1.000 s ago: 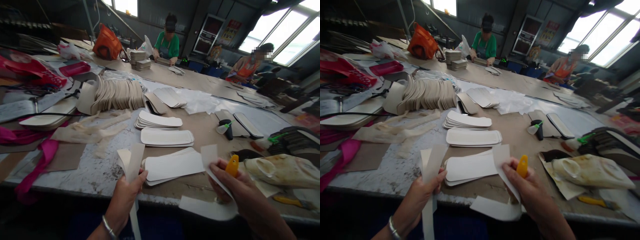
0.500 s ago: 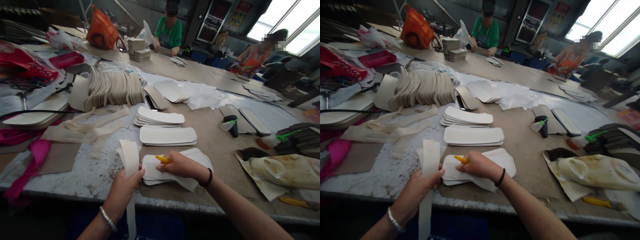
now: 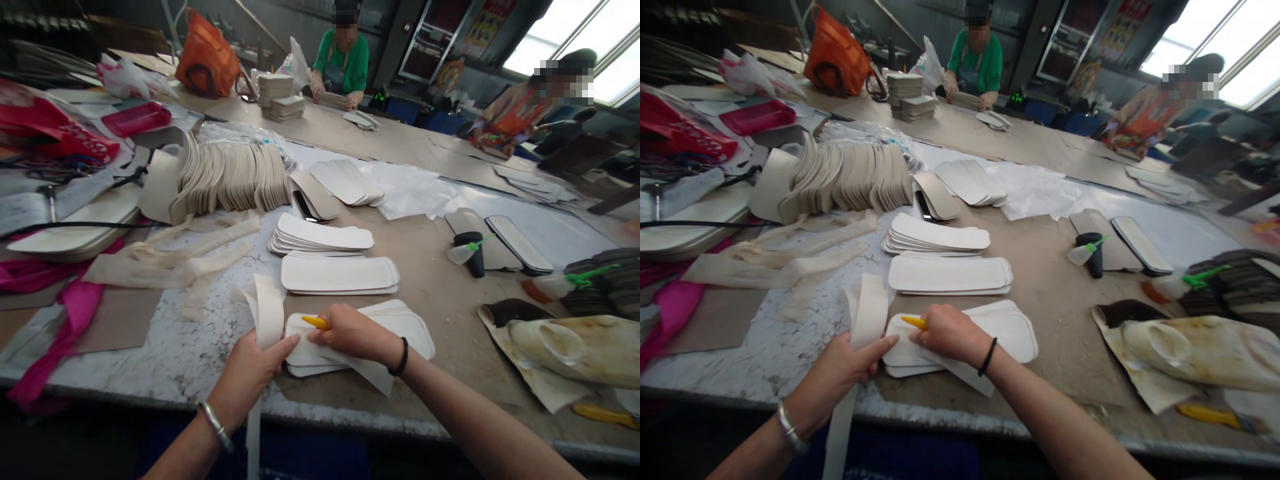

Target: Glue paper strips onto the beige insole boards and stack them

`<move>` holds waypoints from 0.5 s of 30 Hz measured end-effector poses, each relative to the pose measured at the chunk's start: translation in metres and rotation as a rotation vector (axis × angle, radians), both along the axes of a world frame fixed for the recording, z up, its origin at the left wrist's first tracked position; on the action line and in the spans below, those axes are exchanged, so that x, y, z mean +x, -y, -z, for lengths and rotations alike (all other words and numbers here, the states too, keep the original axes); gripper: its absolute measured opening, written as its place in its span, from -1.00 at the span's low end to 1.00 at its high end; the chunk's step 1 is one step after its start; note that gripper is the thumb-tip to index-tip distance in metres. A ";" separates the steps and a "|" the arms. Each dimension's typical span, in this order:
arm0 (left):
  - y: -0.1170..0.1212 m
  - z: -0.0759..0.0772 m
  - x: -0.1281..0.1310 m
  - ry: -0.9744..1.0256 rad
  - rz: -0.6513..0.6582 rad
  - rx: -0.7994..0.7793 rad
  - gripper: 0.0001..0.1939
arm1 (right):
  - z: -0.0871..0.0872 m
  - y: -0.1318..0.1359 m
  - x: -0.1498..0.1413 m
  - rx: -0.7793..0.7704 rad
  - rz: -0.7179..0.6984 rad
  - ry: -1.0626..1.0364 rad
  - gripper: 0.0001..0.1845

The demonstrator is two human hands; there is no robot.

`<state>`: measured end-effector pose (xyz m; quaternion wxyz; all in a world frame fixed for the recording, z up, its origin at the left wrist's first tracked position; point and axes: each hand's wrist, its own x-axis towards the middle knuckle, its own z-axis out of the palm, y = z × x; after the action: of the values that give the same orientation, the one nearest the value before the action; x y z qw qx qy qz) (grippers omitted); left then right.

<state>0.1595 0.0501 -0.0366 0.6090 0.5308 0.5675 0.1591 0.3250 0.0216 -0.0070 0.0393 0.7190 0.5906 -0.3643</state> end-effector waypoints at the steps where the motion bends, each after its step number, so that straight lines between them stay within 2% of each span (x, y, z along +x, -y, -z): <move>1: -0.001 0.000 0.001 -0.022 0.013 0.032 -0.66 | -0.001 0.001 -0.002 0.007 -0.006 0.016 -0.70; 4: -0.003 0.003 0.001 -0.079 0.047 0.107 -0.69 | -0.007 0.012 0.001 0.043 -0.020 0.070 -0.69; 7: -0.003 0.012 -0.003 -0.113 0.086 0.114 -0.63 | -0.017 0.042 0.020 0.075 0.014 0.154 -0.75; 12: -0.002 0.022 -0.008 -0.156 0.128 0.113 -0.55 | -0.022 0.105 0.058 0.115 0.295 0.322 -0.79; 15: -0.002 0.024 -0.010 -0.181 0.140 0.122 -0.54 | -0.014 0.118 0.061 0.151 0.365 0.521 -0.78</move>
<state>0.1497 0.0526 -0.0605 0.5312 0.6175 0.5711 0.1020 0.3862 -0.0960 0.0071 0.0696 0.8828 0.4476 -0.1242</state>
